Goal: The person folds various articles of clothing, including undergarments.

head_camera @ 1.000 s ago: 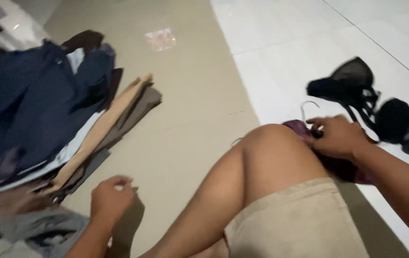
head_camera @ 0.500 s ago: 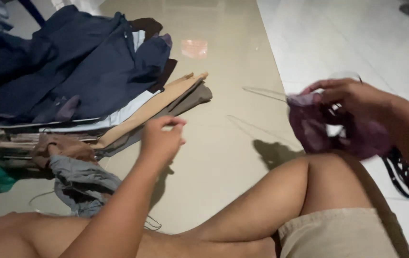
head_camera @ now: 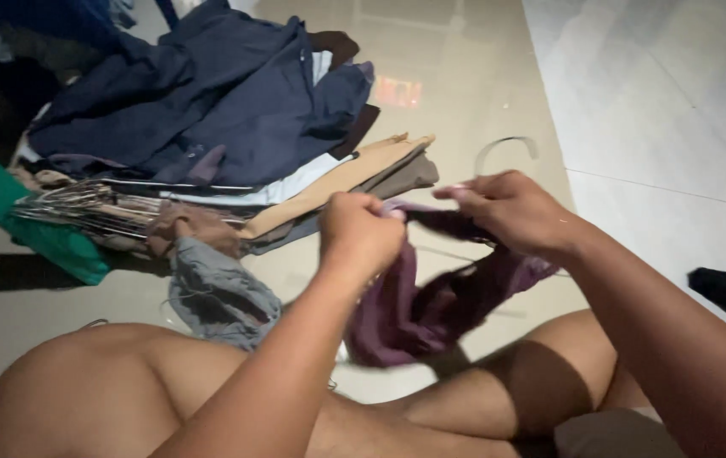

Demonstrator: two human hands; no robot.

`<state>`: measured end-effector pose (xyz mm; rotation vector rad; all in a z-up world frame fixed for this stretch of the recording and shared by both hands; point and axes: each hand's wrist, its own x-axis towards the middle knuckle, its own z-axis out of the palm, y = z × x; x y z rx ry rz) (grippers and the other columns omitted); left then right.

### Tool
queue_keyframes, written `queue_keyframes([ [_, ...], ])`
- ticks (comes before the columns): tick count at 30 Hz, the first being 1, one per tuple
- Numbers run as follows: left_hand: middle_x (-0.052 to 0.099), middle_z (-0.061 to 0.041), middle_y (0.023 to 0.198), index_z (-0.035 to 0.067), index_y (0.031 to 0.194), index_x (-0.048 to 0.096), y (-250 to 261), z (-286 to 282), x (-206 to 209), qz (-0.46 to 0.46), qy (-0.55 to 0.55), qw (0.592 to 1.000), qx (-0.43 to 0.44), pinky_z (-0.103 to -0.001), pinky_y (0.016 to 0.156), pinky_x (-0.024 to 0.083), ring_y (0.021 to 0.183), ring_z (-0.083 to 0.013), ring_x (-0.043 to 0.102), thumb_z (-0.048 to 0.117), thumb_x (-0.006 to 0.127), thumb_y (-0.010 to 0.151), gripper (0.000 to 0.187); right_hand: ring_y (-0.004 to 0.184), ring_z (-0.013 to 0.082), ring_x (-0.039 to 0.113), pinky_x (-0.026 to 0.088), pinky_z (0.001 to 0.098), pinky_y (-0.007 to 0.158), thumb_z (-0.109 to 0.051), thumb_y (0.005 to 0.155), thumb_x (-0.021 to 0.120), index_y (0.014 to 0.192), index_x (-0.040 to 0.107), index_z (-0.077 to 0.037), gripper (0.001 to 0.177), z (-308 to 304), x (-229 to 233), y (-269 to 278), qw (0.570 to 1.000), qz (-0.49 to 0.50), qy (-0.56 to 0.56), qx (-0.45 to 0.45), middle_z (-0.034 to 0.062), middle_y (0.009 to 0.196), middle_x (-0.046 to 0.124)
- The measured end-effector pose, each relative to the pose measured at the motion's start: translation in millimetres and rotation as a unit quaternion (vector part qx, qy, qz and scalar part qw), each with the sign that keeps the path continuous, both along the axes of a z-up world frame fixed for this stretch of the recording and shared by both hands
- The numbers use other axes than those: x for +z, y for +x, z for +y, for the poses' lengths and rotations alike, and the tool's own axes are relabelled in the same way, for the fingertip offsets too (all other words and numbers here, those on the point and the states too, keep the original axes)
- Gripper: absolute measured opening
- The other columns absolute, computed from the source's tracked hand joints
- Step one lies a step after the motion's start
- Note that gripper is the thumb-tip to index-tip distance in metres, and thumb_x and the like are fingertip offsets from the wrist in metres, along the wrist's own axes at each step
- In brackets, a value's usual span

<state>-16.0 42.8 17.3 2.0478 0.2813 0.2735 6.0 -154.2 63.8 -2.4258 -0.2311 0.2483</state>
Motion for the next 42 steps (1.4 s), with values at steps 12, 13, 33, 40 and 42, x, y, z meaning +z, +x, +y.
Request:
queue_keyframes([
  [12,0.075,-0.015,0.085,0.011,0.087,0.079,-21.9,-39.5,1.2,-0.102,0.114,0.98,-0.128,-0.046,0.071,0.057,0.08,-0.0357,0.073,0.04,0.091,0.059,0.042,0.076,0.0134,0.074,0.059,0.0331,0.073,-0.034,0.101,0.058,0.101,0.079,0.0,0.04,-52.9,-19.6,-8.7,0.989,-0.035,0.116,-0.09,0.0136,0.088,0.08],
  [13,0.075,-0.015,0.085,0.011,0.087,0.079,-23.4,-46.6,-4.0,-0.103,0.115,0.979,-0.13,-0.046,0.071,0.057,0.08,-0.0357,0.073,0.04,0.091,0.059,0.042,0.076,0.0134,0.074,0.059,0.0331,0.073,-0.034,0.101,0.058,0.101,0.079,0.0,0.04,-47.8,-15.9,-10.8,0.988,-0.036,0.118,-0.092,0.0136,0.088,0.08],
  [33,0.073,-0.006,0.081,0.001,0.091,0.076,39.3,38.3,-27.5,0.051,-0.212,0.955,-0.201,-0.029,0.063,0.056,0.066,-0.0119,0.064,0.003,0.073,0.086,0.006,0.092,0.0153,0.062,0.048,0.0343,0.085,-0.026,0.106,0.055,0.096,0.072,0.0,0.033,-135.6,-84.1,23.8,0.957,-0.061,0.199,-0.202,0.0059,0.095,0.071],
  [40,0.071,-0.005,0.082,0.003,0.096,0.071,39.4,25.0,-47.5,0.027,-0.432,0.872,-0.23,-0.029,0.064,0.055,0.067,-0.0118,0.063,0.004,0.063,0.096,0.009,0.097,0.021,0.061,0.051,0.0439,0.095,-0.026,0.111,0.054,0.094,0.061,-0.005,0.028,-140.8,-71.7,25.0,0.878,-0.067,0.424,-0.213,0.0066,0.099,0.066],
  [42,0.071,-0.005,0.082,0.002,0.094,0.074,50.0,22.5,-63.1,0.01,-0.365,0.909,-0.202,-0.029,0.064,0.053,0.068,-0.0116,0.062,0.004,0.067,0.094,0.007,0.101,0.0216,0.057,0.047,0.048,0.098,-0.03,0.113,0.049,0.092,0.057,-0.01,0.03,-145.6,-68.3,24.6,0.851,-0.035,0.467,-0.238,0.0031,0.099,0.063],
])
